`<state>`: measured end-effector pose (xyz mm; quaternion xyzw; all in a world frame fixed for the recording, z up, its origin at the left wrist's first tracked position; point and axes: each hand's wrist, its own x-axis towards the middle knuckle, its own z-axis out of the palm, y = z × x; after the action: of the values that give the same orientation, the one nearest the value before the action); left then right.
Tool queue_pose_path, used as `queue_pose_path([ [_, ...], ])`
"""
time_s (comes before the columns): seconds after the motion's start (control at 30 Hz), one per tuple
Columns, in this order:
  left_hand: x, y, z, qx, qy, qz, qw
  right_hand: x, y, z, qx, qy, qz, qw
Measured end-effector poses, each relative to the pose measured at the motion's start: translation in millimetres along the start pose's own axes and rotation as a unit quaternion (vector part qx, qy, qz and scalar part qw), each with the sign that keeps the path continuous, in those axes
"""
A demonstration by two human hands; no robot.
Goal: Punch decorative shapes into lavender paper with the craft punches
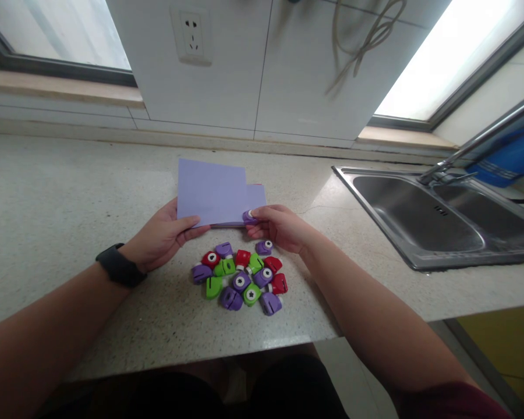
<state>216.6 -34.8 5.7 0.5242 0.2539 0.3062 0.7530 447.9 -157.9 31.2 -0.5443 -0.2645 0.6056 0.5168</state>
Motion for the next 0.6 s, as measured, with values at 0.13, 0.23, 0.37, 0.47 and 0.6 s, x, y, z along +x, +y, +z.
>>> queue_pose_path([
  [0.13, 0.4, -1.0, -0.2, 0.004, 0.0, 0.001, 1.0, 0.7, 0.7, -0.6, 0.001, -0.002, -0.004, 1.0],
  [0.23, 0.3, -1.1, -0.5, 0.003, -0.002, 0.001, 1.0, 0.8, 1.0, -0.7, 0.0, -0.001, -0.01, 1.0],
  [0.37, -0.6, 0.6, -0.2, 0.004, -0.003, 0.0, 1.0, 1.0, 1.3, -1.3, 0.0, -0.009, -0.018, 1.0],
  [0.47, -1.1, 1.7, 0.5, 0.009, -0.006, -0.002, 1.0, 1.3, 1.4, -1.5, 0.0, -0.013, -0.022, 1.0],
  [0.6, -1.1, 1.2, 0.8, 0.006, -0.004, 0.002, 1.0, 0.6, 0.6, -0.4, -0.002, -0.006, -0.016, 1.0],
])
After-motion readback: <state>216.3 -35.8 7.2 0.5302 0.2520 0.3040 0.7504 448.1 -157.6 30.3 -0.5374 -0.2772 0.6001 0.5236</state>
